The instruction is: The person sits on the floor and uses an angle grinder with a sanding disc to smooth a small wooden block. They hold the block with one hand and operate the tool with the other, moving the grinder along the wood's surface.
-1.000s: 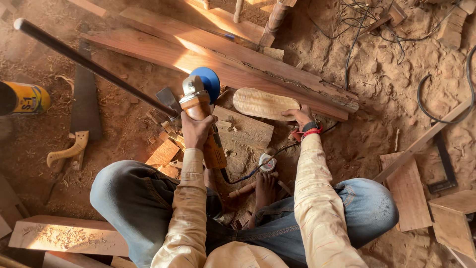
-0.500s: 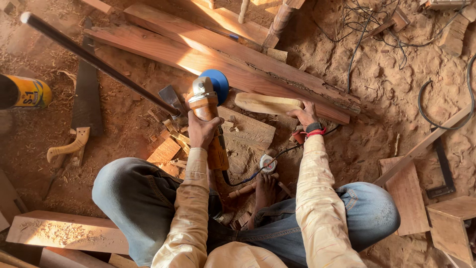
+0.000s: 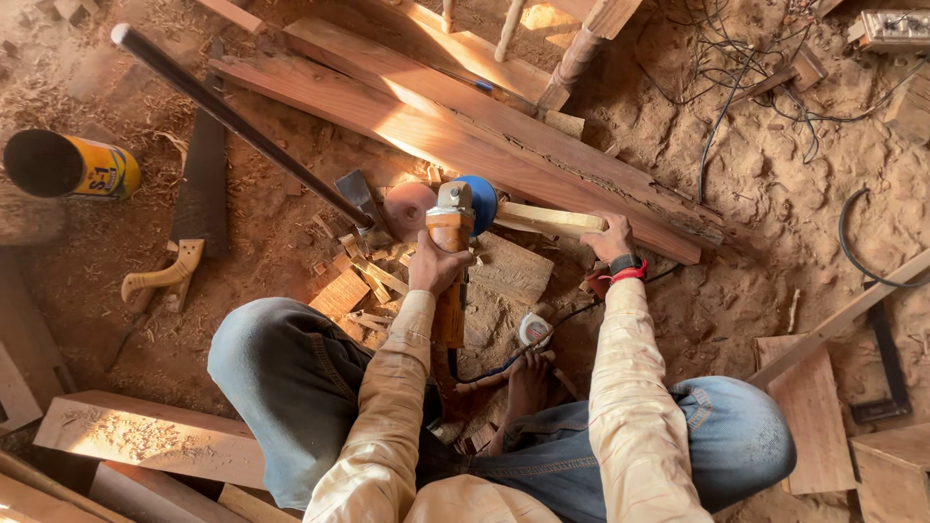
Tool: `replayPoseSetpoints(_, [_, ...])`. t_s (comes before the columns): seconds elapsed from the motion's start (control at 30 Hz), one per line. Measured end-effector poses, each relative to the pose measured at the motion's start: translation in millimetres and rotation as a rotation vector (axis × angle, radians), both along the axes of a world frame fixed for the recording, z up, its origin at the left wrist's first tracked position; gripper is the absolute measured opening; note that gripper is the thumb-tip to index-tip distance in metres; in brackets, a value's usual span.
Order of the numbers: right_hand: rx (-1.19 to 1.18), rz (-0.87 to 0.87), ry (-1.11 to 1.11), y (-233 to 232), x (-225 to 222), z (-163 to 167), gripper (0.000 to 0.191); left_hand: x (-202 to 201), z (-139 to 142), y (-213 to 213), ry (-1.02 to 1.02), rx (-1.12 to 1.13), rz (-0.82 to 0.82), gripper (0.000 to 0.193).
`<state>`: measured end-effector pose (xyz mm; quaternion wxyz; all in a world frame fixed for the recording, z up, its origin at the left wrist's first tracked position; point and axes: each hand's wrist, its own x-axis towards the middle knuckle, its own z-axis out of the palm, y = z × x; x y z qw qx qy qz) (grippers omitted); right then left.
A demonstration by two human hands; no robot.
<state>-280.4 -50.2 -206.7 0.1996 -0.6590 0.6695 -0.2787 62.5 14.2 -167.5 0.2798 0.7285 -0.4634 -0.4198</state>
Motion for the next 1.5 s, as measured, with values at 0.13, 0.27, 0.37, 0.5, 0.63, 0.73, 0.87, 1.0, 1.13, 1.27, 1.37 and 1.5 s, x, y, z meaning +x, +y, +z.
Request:
replayPoseSetpoints(0.13, [0.055, -0.057, -0.01, -1, 0, 2, 0.054, -5, -10, -2, 0.003, -0.024, -0.002, 0.084])
replayPoseSetpoints(0.27, [0.045, -0.1, -0.062, -9, 5, 13, 0.053, -12, -11, -8, 0.137, -0.205, -0.056, 0.113])
replayPoseSetpoints(0.37, [0.039, -0.111, -0.084, -12, 8, 20, 0.053, -18, -4, -5, 0.095, -0.131, -0.068, 0.105])
replayPoseSetpoints(0.5, [0.155, -0.06, -0.143, -6, 6, 14, 0.05, -19, -4, -1, -0.011, -0.026, -0.048, 0.108])
replayPoseSetpoints(0.63, [0.212, -0.14, -0.066, -2, 1, 4, 0.053, -12, -10, -1, -0.008, 0.062, -0.013, 0.103])
replayPoseSetpoints(0.73, [0.162, -0.093, 0.029, -7, -2, 1, 0.054, -11, -9, -2, -0.023, 0.15, -0.045, 0.104])
replayPoseSetpoints(0.87, [0.214, -0.096, 0.023, -11, -3, -1, 0.05, -26, -6, 5, -0.004, -0.123, -0.074, 0.091])
replayPoseSetpoints(1.0, [0.189, -0.066, 0.039, -11, -4, -2, 0.049, -26, -9, 5, 0.0, -0.029, -0.088, 0.089])
replayPoseSetpoints(1.13, [0.253, -0.095, -0.024, -11, -2, 1, 0.049, -14, -16, 4, 0.05, 0.019, -0.026, 0.093])
replayPoseSetpoints(1.27, [0.227, -0.097, -0.011, -14, 1, 4, 0.049, -19, -16, 6, 0.045, -0.043, -0.055, 0.093])
replayPoseSetpoints(1.37, [0.302, -0.11, -0.031, -17, 3, 4, 0.048, -34, -10, 7, 0.007, 0.007, -0.112, 0.087])
replayPoseSetpoints(1.5, [0.086, -0.054, 0.077, -19, 4, 2, 0.047, -44, -2, 7, 0.041, 0.065, -0.165, 0.082])
